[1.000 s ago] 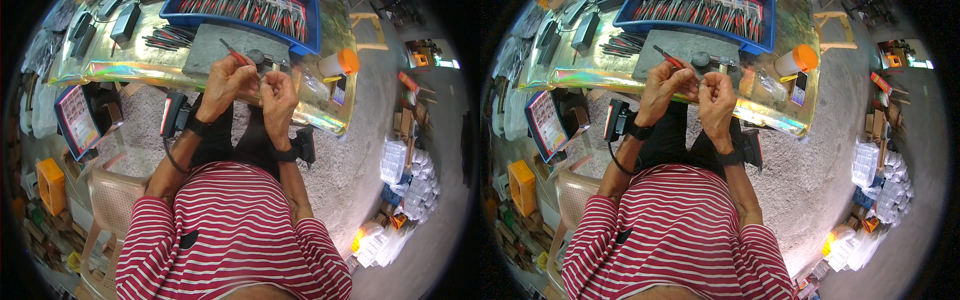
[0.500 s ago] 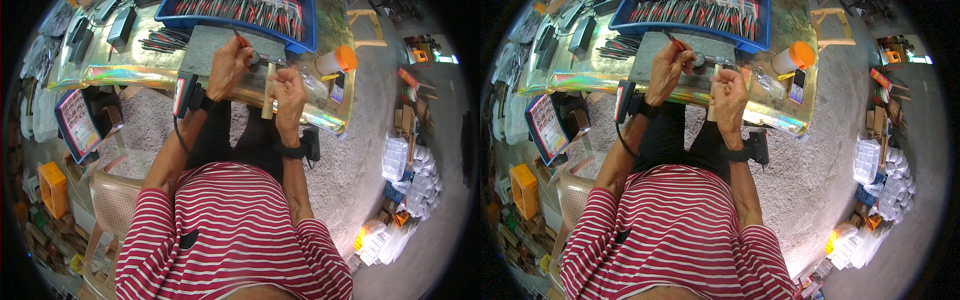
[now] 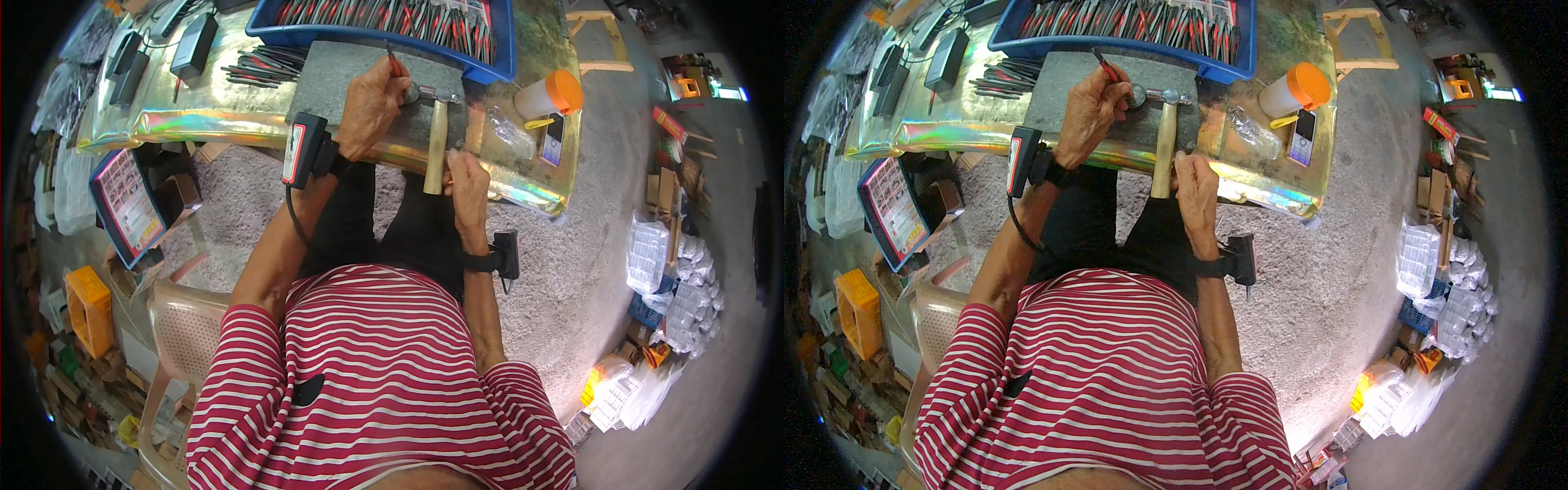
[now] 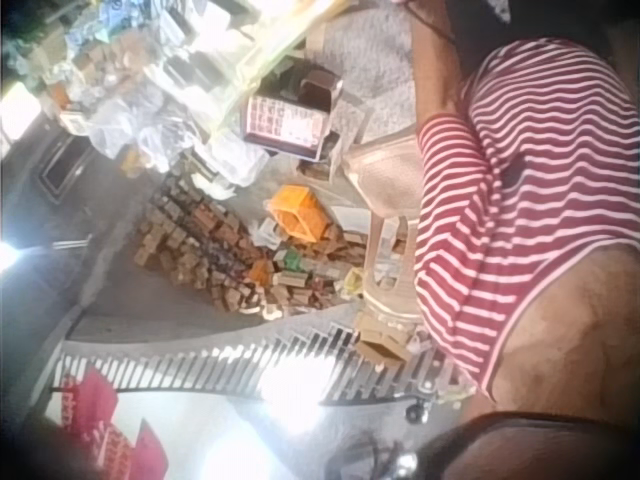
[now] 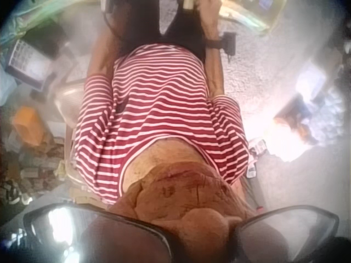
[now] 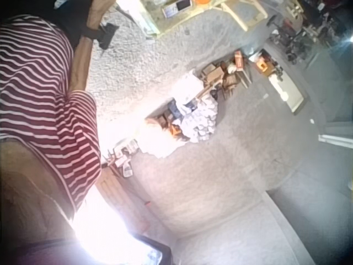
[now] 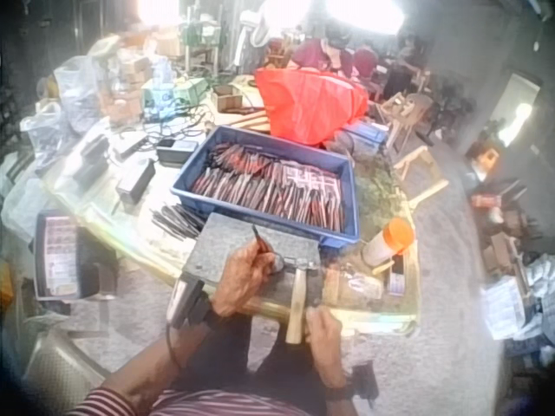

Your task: The person positions a crimp terminal onto a wire and hammers it against a small metal block repeatedly, then selects another wire and terminal from a bin.

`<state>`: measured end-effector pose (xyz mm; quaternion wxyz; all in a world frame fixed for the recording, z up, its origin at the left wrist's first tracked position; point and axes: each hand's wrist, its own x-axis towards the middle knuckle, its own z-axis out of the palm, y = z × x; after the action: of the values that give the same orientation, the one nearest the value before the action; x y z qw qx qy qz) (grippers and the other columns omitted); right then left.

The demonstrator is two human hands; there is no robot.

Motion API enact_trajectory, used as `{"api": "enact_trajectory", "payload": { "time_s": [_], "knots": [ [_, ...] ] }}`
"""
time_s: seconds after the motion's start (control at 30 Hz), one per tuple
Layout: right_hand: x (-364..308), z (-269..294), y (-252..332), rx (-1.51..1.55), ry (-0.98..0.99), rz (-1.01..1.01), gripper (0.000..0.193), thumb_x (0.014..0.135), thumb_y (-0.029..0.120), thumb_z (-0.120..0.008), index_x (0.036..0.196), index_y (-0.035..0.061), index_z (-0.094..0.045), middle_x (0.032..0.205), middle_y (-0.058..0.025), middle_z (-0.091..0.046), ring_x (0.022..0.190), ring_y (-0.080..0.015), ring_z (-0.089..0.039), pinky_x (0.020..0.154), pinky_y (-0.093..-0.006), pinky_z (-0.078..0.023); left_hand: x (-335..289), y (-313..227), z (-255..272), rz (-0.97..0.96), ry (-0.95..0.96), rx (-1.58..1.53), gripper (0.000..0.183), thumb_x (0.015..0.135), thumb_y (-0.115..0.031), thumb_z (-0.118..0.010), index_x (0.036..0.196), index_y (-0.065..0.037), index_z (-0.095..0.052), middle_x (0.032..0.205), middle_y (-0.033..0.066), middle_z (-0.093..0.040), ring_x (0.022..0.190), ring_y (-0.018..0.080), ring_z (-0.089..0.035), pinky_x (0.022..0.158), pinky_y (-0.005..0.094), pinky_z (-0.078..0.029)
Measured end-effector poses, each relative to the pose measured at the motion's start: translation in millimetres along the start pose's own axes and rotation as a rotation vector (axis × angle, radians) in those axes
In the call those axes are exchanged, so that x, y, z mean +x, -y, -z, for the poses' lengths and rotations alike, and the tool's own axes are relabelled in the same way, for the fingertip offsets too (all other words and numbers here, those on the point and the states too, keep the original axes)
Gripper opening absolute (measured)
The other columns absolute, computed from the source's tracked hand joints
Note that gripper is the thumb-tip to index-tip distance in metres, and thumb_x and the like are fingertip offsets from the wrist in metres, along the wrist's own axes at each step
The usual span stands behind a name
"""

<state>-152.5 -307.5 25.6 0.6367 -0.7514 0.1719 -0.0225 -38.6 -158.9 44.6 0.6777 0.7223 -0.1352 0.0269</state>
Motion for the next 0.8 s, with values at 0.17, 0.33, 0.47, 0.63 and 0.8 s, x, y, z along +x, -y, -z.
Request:
{"api": "enact_trajectory", "payload": {
  "time_s": [0.17,0.33,0.47,0.63,0.8],
  "knots": [
    [3,-6,-2,-0.014,0.015,0.089,0.032,0.086,0.028,-0.047,0.069,0.0008,-0.049,0.058,-0.0005,-0.038,0.052,-0.0074,-0.035,0.045,-0.0221,-0.03,1,3,3,-0.036,0.083,0.079,0.004,0.083,-0.007,-0.049,0.086,-0.004,-0.05,0.066,0.0004,-0.05,0.058,0.0066,-0.049,0.047,0.0199,-0.042],
    [5,-8,0,-0.069,0.041,0.133,0.034,0.086,0.029,-0.047,0.067,0.0013,-0.048,0.059,-0.001,-0.036,0.056,-0.0076,-0.034,0.048,-0.0218,-0.029,1,6,1,-0.063,0.091,0.122,0.004,0.083,-0.006,-0.049,0.086,-0.004,-0.05,0.066,0.0003,-0.049,0.057,0.0066,-0.047,0.048,0.02,-0.042],
    [3,-13,4,0.174,0.149,-0.053,0.028,0.085,0.025,-0.048,0.078,-0.0012,-0.051,0.064,-0.0047,-0.047,0.054,-0.0091,-0.042,0.046,-0.0219,-0.034,3,5,2,-0.114,0.136,0.198,0.007,0.081,-0.001,-0.049,0.087,-0.004,-0.049,0.067,0.0003,-0.049,0.059,0.0056,-0.047,0.049,0.0204,-0.042],
    [2,-19,13,0.48,0.18,-0.201,0.026,0.084,0.021,-0.049,0.089,-0.0046,-0.05,0.067,-0.009,-0.052,0.052,-0.0097,-0.045,0.041,-0.0202,-0.036,4,1,5,-0.315,0.136,0.299,0.015,0.069,0.006,-0.053,0.08,-0.003,-0.047,0.066,0.0098,-0.051,0.059,0.0254,-0.053,0.052,0.0297,-0.041],
    [4,-6,32,0.474,0.098,-0.308,0.024,0.082,0.019,-0.05,0.082,-0.0049,-0.052,0.06,-0.0075,-0.048,0.042,-0.0045,-0.036,0.034,-0.016,-0.026,4,4,3,-0.432,0.144,0.424,0.021,0.063,0.011,-0.052,0.078,-0.003,-0.048,0.07,0.0077,-0.05,0.061,0.0252,-0.054,0.054,0.0277,-0.043]
  ]
}}
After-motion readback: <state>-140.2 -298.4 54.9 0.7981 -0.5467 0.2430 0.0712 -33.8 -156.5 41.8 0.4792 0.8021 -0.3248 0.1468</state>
